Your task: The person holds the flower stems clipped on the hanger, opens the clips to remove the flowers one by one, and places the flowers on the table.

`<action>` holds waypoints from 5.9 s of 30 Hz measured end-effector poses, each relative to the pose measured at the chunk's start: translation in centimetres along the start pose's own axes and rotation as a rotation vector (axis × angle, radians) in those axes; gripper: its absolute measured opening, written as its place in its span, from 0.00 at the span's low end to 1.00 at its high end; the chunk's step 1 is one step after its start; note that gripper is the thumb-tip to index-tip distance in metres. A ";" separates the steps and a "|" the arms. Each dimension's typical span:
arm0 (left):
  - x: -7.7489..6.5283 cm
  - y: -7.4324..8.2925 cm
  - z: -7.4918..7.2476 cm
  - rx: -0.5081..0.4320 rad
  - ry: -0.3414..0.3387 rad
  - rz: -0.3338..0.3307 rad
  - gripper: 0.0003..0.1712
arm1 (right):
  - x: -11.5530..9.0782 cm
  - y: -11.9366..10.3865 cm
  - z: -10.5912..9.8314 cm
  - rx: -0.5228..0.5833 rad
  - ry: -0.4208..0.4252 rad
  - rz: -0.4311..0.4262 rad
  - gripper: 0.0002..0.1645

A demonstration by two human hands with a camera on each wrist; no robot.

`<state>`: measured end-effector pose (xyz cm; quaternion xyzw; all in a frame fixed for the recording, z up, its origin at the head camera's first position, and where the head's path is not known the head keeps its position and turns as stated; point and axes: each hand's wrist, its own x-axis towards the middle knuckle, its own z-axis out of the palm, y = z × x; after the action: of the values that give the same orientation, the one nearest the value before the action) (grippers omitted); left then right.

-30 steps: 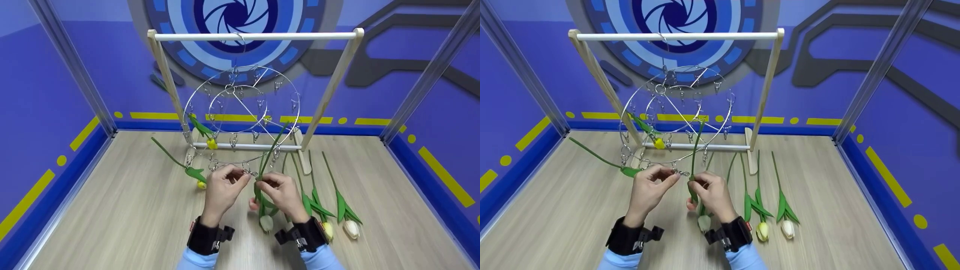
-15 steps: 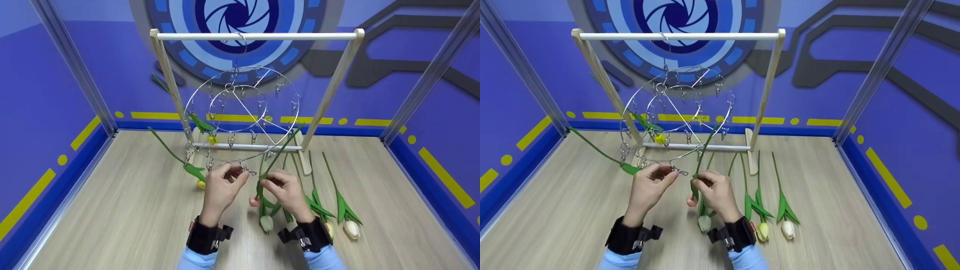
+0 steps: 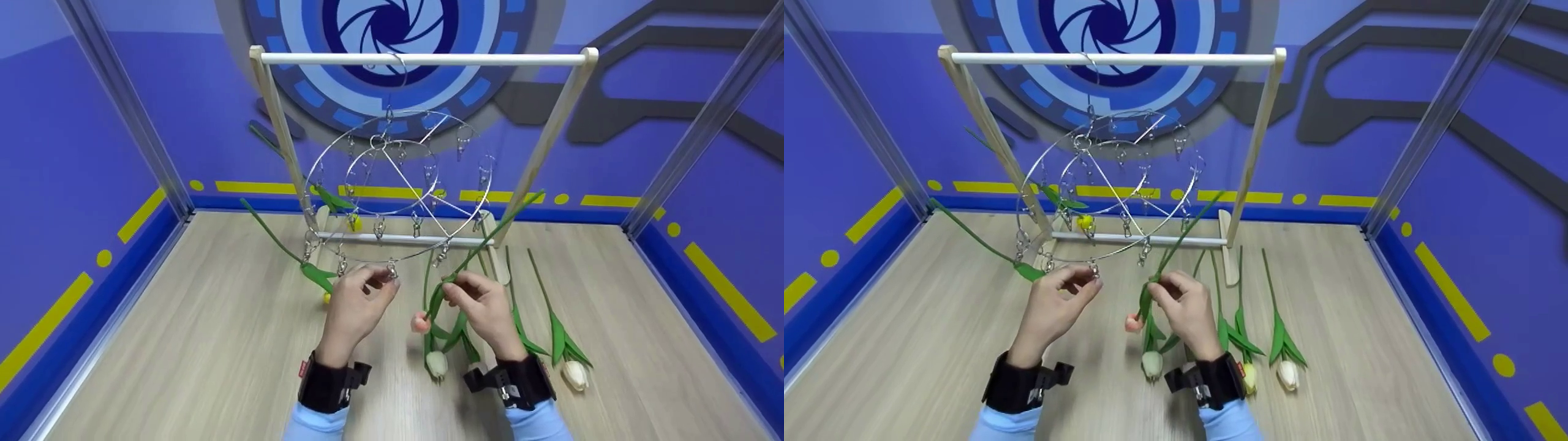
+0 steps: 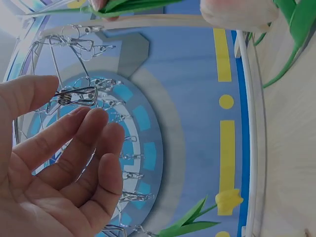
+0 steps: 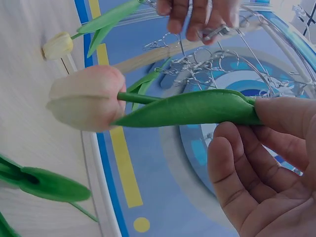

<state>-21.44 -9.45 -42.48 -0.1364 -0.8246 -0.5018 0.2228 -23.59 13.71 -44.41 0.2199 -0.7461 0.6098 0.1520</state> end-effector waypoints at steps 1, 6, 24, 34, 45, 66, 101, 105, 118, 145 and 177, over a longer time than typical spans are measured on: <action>0.0 0.0 -0.1 0.016 0.000 0.007 0.09 | 0.0 0.0 -0.1 0.004 0.008 0.011 0.04; 0.0 -0.2 -0.7 0.079 -0.009 0.021 0.09 | 0.0 0.3 -0.3 0.027 0.048 0.063 0.04; 0.0 -1.5 -1.2 0.199 -0.010 -0.060 0.07 | 0.3 1.3 1.1 -0.021 -0.035 0.358 0.07; 0.0 -2.1 -1.0 0.194 -0.031 -0.104 0.10 | 0.8 1.7 2.5 -0.155 -0.168 0.381 0.08; -0.1 -2.6 -1.0 0.180 -0.050 -0.139 0.10 | 1.4 2.0 4.2 -0.256 -0.268 0.431 0.11; -0.2 -3.5 -0.8 0.193 -0.074 -0.143 0.10 | 1.7 3.9 6.1 -0.430 -0.404 0.410 0.13; -0.1 -3.6 -0.5 0.175 -0.102 -0.261 0.13 | 2.6 5.1 8.6 -0.567 -0.524 0.620 0.09; -0.1 -3.7 -0.5 0.182 -0.105 -0.244 0.11 | 2.7 5.3 8.6 -0.569 -0.533 0.637 0.10; 0.0 -3.6 -1.0 0.218 -0.107 -0.198 0.07 | 2.8 4.6 8.3 -0.577 -0.532 0.657 0.07; 0.3 -4.8 -4.6 0.182 0.107 -0.227 0.10 | 1.6 -0.5 3.4 -0.469 -0.578 0.308 0.13; 5.0 -10.1 -6.4 -0.205 0.156 -0.511 0.30 | 2.6 0.2 4.5 -0.219 -0.284 -0.085 0.06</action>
<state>-28.82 -19.79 -45.12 0.0931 -0.7576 -0.6313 0.1371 -25.71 8.98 -44.20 0.3172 -0.8122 0.4806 0.0935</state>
